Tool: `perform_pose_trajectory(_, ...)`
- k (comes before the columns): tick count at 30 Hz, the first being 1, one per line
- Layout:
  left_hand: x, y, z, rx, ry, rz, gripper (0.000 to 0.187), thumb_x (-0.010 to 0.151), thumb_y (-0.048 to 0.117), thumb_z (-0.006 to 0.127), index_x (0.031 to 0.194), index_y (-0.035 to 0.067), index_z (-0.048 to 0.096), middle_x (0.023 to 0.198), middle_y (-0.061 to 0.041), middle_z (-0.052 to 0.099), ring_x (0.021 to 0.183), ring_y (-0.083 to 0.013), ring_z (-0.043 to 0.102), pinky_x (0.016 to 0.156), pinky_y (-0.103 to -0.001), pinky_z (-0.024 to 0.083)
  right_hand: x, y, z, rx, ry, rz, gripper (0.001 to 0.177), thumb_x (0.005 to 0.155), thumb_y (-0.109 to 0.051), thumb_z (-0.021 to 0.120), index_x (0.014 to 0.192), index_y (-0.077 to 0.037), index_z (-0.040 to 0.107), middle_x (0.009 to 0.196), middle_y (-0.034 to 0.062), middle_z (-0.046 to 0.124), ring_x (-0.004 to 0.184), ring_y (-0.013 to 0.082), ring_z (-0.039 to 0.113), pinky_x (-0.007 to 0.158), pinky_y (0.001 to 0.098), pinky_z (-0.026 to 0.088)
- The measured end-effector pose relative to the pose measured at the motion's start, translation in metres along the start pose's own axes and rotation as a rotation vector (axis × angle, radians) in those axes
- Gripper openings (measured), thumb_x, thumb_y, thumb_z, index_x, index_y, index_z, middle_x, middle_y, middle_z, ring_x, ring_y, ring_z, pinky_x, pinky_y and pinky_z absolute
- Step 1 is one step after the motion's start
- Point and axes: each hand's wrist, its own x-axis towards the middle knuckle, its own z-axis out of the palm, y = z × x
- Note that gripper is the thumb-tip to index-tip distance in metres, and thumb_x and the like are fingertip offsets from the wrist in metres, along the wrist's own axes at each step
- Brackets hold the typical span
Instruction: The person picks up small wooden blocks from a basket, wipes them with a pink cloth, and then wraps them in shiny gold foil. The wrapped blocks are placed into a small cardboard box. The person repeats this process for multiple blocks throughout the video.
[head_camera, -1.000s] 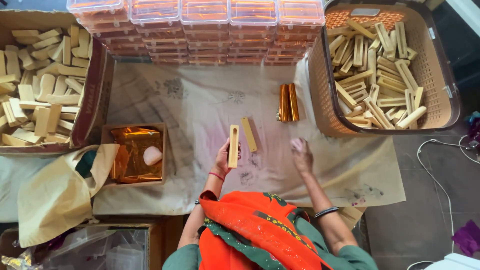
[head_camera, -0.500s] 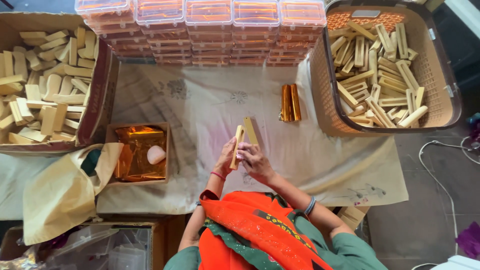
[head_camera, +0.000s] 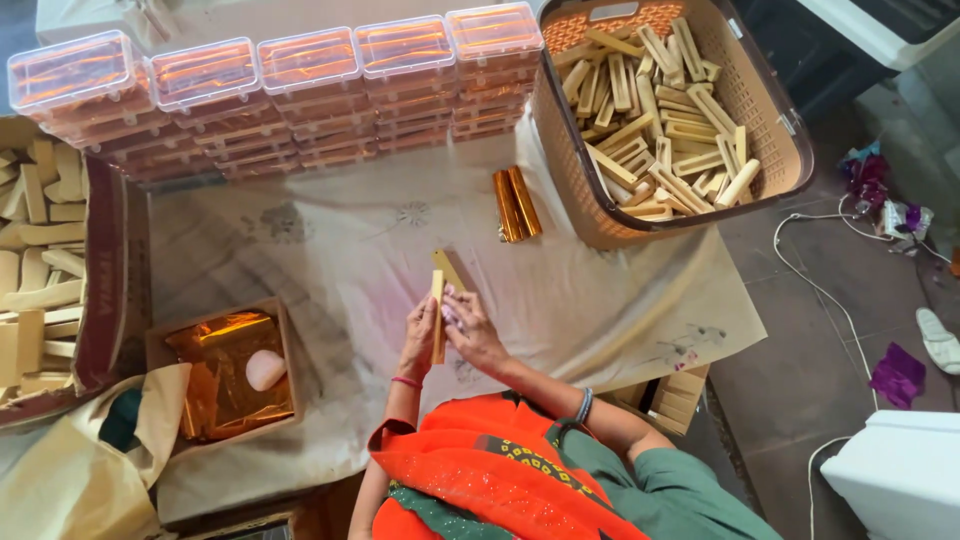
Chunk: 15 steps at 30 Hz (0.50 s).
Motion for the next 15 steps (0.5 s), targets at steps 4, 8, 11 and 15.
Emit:
perform_pose_trajectory(4, 0.019, -0.012, -0.014, -0.070, 0.045, 0.022, 0.040, 0.108, 0.045, 0.054, 0.122, 0.009, 0.067, 0.087, 0.000, 0.064, 0.065, -0.0103, 0.057, 0.053, -0.025, 0.049, -0.025, 0.011, -0.003, 0.133, -0.129, 0.047, 0.043, 0.090, -0.008, 0.066, 0.132, -0.003, 0.065, 0.132, 0.0177, 0.054, 0.122, 0.0344, 0.060, 0.101, 0.0400, 0.052)
perform_pose_trajectory(8, 0.012, 0.000, -0.007, -0.424, 0.075, -0.042, 0.043, 0.107, 0.045, 0.050, 0.120, 0.007, 0.063, 0.097, -0.005, 0.068, 0.082, -0.0159, 0.067, 0.070, -0.031, 0.057, -0.021, -0.008, -0.018, 0.342, -0.275, 0.134, 0.044, 0.084, -0.005, 0.069, 0.128, -0.003, 0.068, 0.128, 0.0145, 0.061, 0.117, 0.0307, 0.066, 0.097, 0.0366, 0.055)
perform_pose_trajectory(11, 0.023, -0.051, -0.019, -0.378, -0.072, 0.107, 0.044, 0.110, 0.044, 0.048, 0.130, 0.006, 0.057, 0.115, -0.008, 0.065, 0.102, -0.0189, 0.065, 0.088, -0.034, 0.055, -0.006, -0.029, -0.011, 0.226, -0.094, -0.045, 0.040, 0.092, -0.007, 0.068, 0.132, -0.006, 0.066, 0.139, 0.0135, 0.058, 0.127, 0.0307, 0.059, 0.106, 0.0382, 0.049)
perform_pose_trajectory(15, 0.029, -0.080, -0.023, -0.042, -0.150, 0.265, 0.040, 0.112, 0.036, 0.049, 0.140, 0.008, 0.052, 0.127, -0.007, 0.061, 0.111, -0.0187, 0.060, 0.090, -0.034, 0.050, 0.027, -0.013, 0.003, -0.151, 0.058, -0.363, 0.041, 0.094, -0.015, 0.068, 0.134, -0.007, 0.065, 0.146, 0.0163, 0.054, 0.140, 0.0352, 0.046, 0.117, 0.0465, 0.035)
